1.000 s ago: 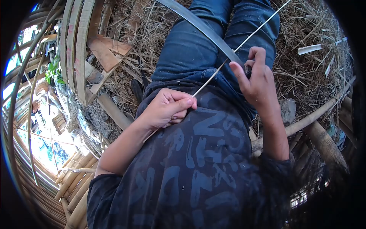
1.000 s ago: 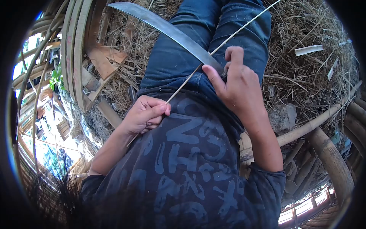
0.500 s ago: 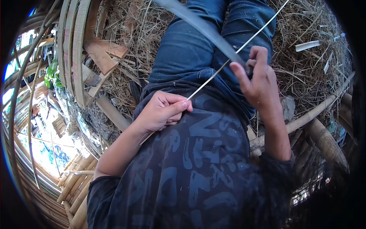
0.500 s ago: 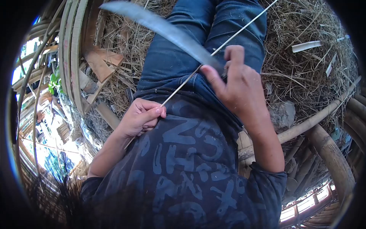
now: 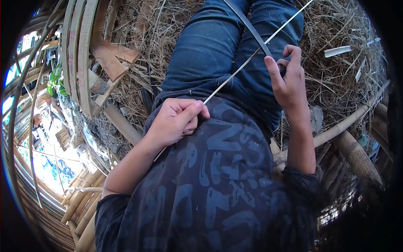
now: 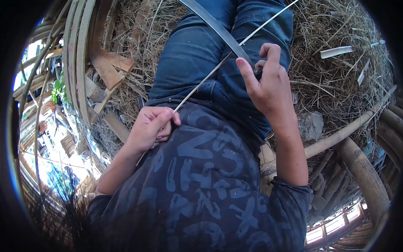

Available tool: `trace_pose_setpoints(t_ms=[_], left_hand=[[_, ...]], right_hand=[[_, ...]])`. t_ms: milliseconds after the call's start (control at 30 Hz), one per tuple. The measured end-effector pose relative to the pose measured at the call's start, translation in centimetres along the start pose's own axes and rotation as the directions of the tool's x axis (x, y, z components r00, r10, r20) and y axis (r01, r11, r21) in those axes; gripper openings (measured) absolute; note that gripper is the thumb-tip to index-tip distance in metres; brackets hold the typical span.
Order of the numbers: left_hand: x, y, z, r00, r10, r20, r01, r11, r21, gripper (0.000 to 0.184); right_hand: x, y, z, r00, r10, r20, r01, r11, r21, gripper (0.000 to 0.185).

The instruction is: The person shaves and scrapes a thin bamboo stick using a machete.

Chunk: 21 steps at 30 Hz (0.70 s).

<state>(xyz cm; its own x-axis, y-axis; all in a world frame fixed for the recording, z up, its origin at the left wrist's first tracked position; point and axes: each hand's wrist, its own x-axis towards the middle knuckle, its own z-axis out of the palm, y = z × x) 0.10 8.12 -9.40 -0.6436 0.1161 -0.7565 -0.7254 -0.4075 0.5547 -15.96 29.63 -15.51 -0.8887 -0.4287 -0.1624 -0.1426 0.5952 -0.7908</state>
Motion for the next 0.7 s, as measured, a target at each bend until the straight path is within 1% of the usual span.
trace_pose_setpoints(t_ms=[33, 67, 133, 167, 200, 233, 267, 300, 333, 400, 433, 467, 533, 567, 600, 633, 667, 700], left_hand=[[0.0, 0.0, -0.1, 1.000, -0.003, -0.005, 0.003, 1.000, -0.001, 0.028], [0.0, -0.1, -0.1, 1.000, -0.001, 0.009, 0.001, 1.000, 0.007, 0.029], [0.2, -0.1, -0.2, 1.000, 0.003, 0.027, -0.004, 1.000, 0.016, 0.030], [0.2, -0.1, -0.3, 0.999, -0.003, 0.036, 0.003, 1.000, 0.006, 0.029], [0.3, -0.1, -0.3, 0.999, -0.010, 0.046, 0.010, 1.000, -0.004, 0.028], [0.3, 0.0, -0.2, 0.999, -0.011, 0.049, 0.011, 1.000, -0.001, 0.028], [0.4, 0.0, 0.1, 1.000, 0.009, 0.021, -0.010, 0.999, 0.050, 0.028], [0.4, 0.0, 0.4, 1.000, 0.031, -0.004, -0.031, 0.994, 0.103, 0.029], [0.3, -0.1, 0.5, 1.000, 0.029, -0.001, -0.029, 0.994, 0.105, 0.029], [-0.1, -0.3, 0.8, 0.989, 0.145, -0.035, -0.125, 0.937, 0.326, 0.026], [-0.2, -0.3, 0.9, 0.989, 0.145, -0.037, -0.126, 0.936, 0.328, 0.026], [-0.4, -0.1, 1.0, 0.987, 0.150, -0.059, -0.121, 0.933, 0.340, 0.025], [-0.6, -0.2, 1.2, 0.984, 0.157, -0.084, -0.119, 0.929, 0.349, 0.024], [-0.6, -0.2, 1.3, 0.978, 0.193, -0.080, -0.146, 0.904, 0.401, 0.024], [-0.5, -0.2, 1.4, 0.971, 0.228, -0.071, -0.173, 0.876, 0.451, 0.023], [-0.5, -0.1, 1.3, 0.971, 0.230, -0.066, -0.177, 0.876, 0.448, 0.023], [-0.5, 0.0, 1.2, 0.978, 0.200, -0.063, -0.158, 0.901, 0.405, 0.023], [-0.6, 0.1, 1.0, 0.984, 0.168, -0.062, -0.135, 0.923, 0.361, 0.023]], right_hand=[[-0.1, -0.1, 0.2, 0.998, -0.049, -0.032, 0.050, 0.999, 0.012, 0.044], [-0.2, -0.3, 0.3, 0.998, -0.049, -0.029, 0.050, 0.999, 0.015, 0.044], [-0.7, -1.3, 0.3, 0.998, 0.004, 0.057, -0.009, 0.996, 0.092, 0.042], [-0.9, -1.8, 0.4, 0.997, -0.036, 0.067, 0.029, 0.995, 0.098, 0.041], [-1.3, -2.2, 0.6, 0.997, -0.034, 0.065, 0.028, 0.995, 0.098, 0.041], [-1.7, -2.7, 0.7, 0.991, -0.051, 0.126, 0.039, 0.995, 0.095, 0.042], [-2.0, -3.1, 0.8, 0.980, -0.067, 0.188, 0.050, 0.994, 0.094, 0.042], [-2.5, -3.0, 1.4, 0.975, -0.132, 0.177, 0.120, 0.990, 0.077, 0.044], [-2.5, -3.1, 1.6, 0.976, -0.129, 0.175, 0.118, 0.990, 0.077, 0.044], [-2.7, -3.2, 1.8, 0.962, -0.143, 0.232, 0.152, 0.988, -0.021, 0.045], [-2.5, -3.0, 2.0, 0.966, -0.191, 0.172, 0.197, 0.980, -0.019, 0.045], [-2.3, -2.9, 1.9, 0.966, -0.193, 0.172, 0.199, 0.980, -0.017, 0.045], [-1.9, -3.0, 1.4, 0.973, -0.082, 0.215, 0.080, 0.997, 0.020, 0.045], [-2.0, -3.4, 1.1, 0.969, -0.014, 0.247, 0.008, 1.000, 0.026, 0.045], [-2.1, -3.3, 1.3, 0.969, -0.013, 0.245, 0.009, 1.000, 0.021, 0.045], [-2.2, -3.0, 1.5, 0.978, -0.097, 0.184, 0.102, 0.995, -0.021, 0.046], [-2.2, -2.8, 1.6, 0.975, -0.184, 0.128, 0.194, 0.979, -0.067, 0.047], [-2.1, -3.0, 1.4, 0.974, -0.185, 0.129, 0.195, 0.978, -0.067, 0.047]])
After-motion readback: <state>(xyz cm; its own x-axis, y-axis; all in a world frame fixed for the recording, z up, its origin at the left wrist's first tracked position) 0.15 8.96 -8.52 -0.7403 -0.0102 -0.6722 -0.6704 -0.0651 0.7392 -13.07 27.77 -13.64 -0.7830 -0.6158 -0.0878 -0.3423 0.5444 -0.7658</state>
